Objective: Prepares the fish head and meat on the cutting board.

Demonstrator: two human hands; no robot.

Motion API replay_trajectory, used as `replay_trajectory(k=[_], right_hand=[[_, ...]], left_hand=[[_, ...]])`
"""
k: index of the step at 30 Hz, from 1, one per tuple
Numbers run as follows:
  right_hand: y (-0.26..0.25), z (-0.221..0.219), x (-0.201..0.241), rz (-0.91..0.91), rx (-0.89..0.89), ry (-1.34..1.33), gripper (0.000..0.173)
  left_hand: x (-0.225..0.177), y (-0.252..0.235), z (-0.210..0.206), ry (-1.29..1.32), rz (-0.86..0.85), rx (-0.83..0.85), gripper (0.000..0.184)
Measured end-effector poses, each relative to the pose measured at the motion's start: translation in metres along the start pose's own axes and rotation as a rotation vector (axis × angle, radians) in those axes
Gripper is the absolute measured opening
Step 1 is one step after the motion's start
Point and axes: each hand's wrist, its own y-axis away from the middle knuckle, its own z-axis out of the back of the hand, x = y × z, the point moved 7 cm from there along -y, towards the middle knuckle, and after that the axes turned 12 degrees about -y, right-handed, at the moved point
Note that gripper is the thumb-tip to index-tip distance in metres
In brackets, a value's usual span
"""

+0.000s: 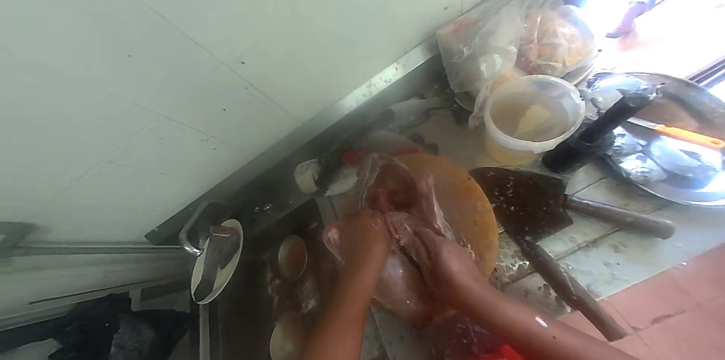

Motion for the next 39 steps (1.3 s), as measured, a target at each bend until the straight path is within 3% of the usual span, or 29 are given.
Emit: replay_trajectory(k=[6,11,14,23,39], right_hand=[[-0.003,-0.004,-0.001,0.207,-0.021,0.109,0.035],[-0.020,-0.016,0.002,0.248,-0.062,0.201,0.031],[-0.025,-0.014,0.009,0.225,-0.013,0.205,0.025],[-0.029,-0.025,0.026,0.104,0.128,0.195,0.030],[-0.018,-0.031,0.037,-0.016,0.199,0.175,0.027]], left_hand=[[0.027,-0.004,-0.016,0.276,-0.041,-0.213,0.027],[0.032,-0.002,-0.019,0.391,-0.062,-0.380,0.020],[0.035,-0.005,-0.026,0.441,-0.066,-0.393,0.020],[0.048,-0.005,-0.037,0.561,-0.104,-0.484,0.015],[0.063,-0.013,-0.046,0.672,-0.129,-0.409,0.020]])
